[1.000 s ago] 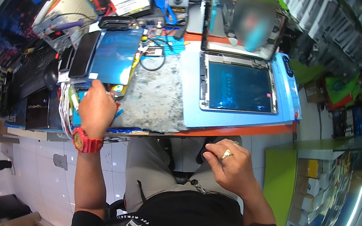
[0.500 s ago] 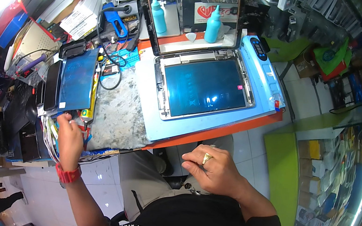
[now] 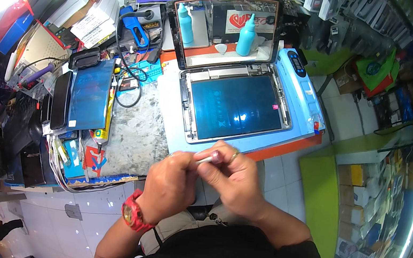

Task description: The person cleans the interior of an open tablet by hand and using a tool, then applies adhesive strips to the internal frame.

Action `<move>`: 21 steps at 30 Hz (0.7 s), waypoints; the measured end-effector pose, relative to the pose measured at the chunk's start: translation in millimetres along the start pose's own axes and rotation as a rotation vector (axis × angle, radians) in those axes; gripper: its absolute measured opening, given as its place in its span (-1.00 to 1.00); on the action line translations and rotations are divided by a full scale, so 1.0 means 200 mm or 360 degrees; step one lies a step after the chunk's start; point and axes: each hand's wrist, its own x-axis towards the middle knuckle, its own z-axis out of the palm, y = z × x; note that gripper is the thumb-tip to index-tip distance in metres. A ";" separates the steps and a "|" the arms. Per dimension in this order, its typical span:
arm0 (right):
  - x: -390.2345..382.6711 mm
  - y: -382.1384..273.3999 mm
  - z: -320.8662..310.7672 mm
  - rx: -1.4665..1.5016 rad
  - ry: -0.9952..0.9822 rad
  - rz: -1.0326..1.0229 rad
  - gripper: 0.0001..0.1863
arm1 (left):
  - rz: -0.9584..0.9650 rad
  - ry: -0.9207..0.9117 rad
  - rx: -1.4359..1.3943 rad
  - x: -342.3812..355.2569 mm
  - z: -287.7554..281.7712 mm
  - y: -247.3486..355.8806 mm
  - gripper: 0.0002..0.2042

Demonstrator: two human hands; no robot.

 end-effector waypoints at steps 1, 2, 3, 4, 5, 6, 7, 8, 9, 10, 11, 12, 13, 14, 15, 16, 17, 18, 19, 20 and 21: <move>0.01 -0.02 -0.04 -0.0074 0.0024 -0.0012 -0.83 | 0.0035 0.0007 -0.0008 0.04 0.02 -0.01 -0.61; 0.02 -0.08 -0.07 -0.0026 0.0057 -0.0099 -0.88 | 0.0062 -0.0021 0.0022 0.10 0.03 -0.02 -0.59; 0.06 -0.10 -0.11 -0.0188 0.0154 -0.0230 -0.89 | 0.0079 -0.0049 0.0068 0.16 0.03 -0.01 -0.56; 0.13 -0.12 -0.16 -0.0207 0.0188 -0.0511 -0.87 | 0.0094 -0.0076 0.0114 0.20 0.02 -0.01 -0.54; 0.18 -0.18 -0.17 -0.0281 0.0371 -0.0619 -0.84 | 0.0119 -0.0077 0.0238 0.20 0.04 -0.04 -0.54; 0.25 -0.21 -0.22 -0.0457 0.0471 -0.0709 -0.85 | 0.0144 -0.0074 0.0372 0.20 0.06 -0.08 -0.54; 0.32 -0.27 -0.27 -0.0682 0.0502 -0.0725 -0.86 | 0.0174 -0.0069 0.0484 0.19 0.08 -0.11 -0.55; 0.40 -0.27 -0.31 -0.0687 0.0506 -0.0706 -0.80 | 0.0168 -0.0056 0.0461 0.18 0.09 -0.13 -0.61; 0.48 -0.23 -0.34 -0.0688 0.0504 -0.0687 -0.72 | 0.0142 -0.0030 0.0462 0.15 0.10 -0.16 -0.64; 0.56 -0.17 -0.39 -0.0763 0.0436 -0.0724 -0.59 | 0.0123 -0.0006 0.0446 0.13 0.12 -0.19 -0.67; 0.62 -0.11 -0.43 -0.0836 0.0366 -0.0757 -0.45 | 0.0101 0.0017 0.0430 0.12 0.13 -0.20 -0.69; 0.66 -0.08 -0.42 -0.0917 0.0363 -0.0695 -0.26 | 0.0063 0.0013 0.0442 0.11 0.13 -0.20 -0.72; 0.70 -0.06 -0.41 -0.0957 0.0377 -0.0761 -0.22 | 0.0027 0.0009 0.0454 0.10 0.14 -0.20 -0.75; 0.74 -0.02 -0.41 -0.1046 0.0373 -0.0842 -0.27 | -0.0012 0.0004 0.0472 0.09 0.14 -0.20 -0.77; 0.77 0.01 -0.42 -0.1135 0.0370 -0.0924 -0.32 | -0.0001 0.0010 0.0480 0.09 0.14 -0.20 -0.79; 0.79 0.03 -0.43 -0.1137 0.0376 -0.0924 -0.35 | 0.0012 0.0016 0.0488 0.09 0.14 -0.20 -0.80; 0.81 0.05 -0.43 -0.1139 0.0381 -0.0924 -0.38 | 0.0024 0.0023 0.0495 0.09 0.14 -0.20 -0.82; 0.82 0.06 -0.44 -0.1142 0.0387 -0.0925 -0.41 | 0.0030 0.0025 0.0492 0.09 0.14 -0.20 -0.82; 0.83 0.08 -0.44 -0.1139 0.0393 -0.0931 -0.42 | 0.0038 0.0028 0.0488 0.09 0.14 -0.20 -0.82; 0.84 0.08 -0.44 -0.1139 0.0399 -0.0940 -0.42 | 0.0047 0.0032 0.0482 0.09 0.14 -0.21 -0.82; 0.85 0.09 -0.44 -0.1139 0.0405 -0.0948 -0.43 | 0.0045 0.0034 0.0479 0.09 0.14 -0.21 -0.82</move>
